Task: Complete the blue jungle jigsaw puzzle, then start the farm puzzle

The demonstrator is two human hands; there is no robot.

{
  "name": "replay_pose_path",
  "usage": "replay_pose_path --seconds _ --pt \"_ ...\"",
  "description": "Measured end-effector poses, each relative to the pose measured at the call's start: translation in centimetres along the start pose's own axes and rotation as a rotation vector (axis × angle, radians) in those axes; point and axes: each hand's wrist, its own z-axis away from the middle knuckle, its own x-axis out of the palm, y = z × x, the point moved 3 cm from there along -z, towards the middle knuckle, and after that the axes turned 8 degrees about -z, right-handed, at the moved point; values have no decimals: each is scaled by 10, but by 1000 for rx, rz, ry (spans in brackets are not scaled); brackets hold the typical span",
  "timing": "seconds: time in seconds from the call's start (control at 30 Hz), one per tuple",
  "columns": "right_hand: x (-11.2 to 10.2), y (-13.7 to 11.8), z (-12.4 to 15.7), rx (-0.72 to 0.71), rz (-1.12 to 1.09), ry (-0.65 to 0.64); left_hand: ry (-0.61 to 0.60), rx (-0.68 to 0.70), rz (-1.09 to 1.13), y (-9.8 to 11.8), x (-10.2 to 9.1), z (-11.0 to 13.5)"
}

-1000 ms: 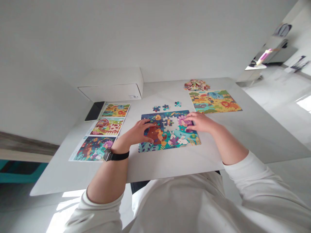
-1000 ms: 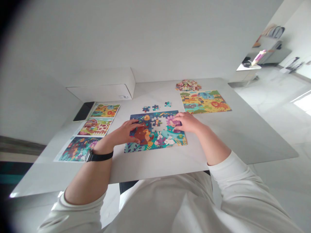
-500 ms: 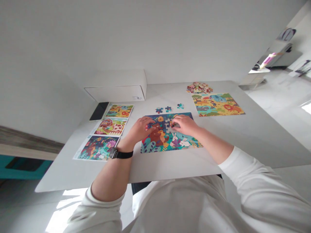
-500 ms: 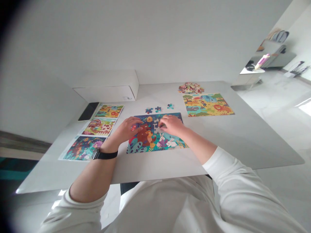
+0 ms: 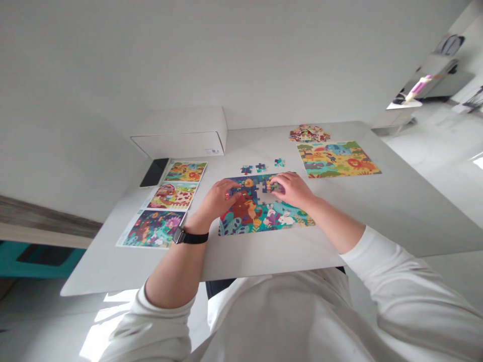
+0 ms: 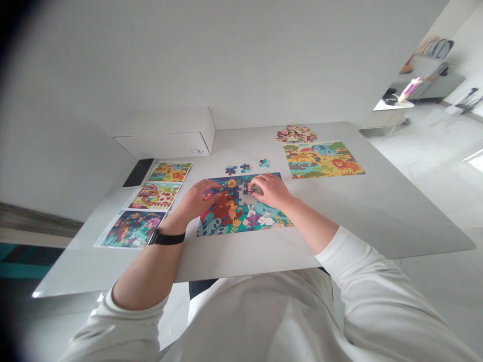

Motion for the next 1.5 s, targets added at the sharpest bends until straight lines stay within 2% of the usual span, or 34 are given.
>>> replay_pose_path --seconds 0.13,0.37,0.67,0.97,1.27,1.5 --pt "-11 0 4 -7 18 92 15 7 -1 0 1 1" --pt "-16 -1 3 -25 25 133 -11 5 -15 0 2 2" --pt "-20 26 6 94 -147 230 -50 -6 -14 3 0 1" --pt "-23 29 6 141 -167 251 -54 -81 -50 -2 1 2" --pt "-24 28 2 99 -118 173 -62 -73 -47 -1 0 3" --pt "-7 14 -13 -35 -123 -19 -95 -31 -29 4 6 1"
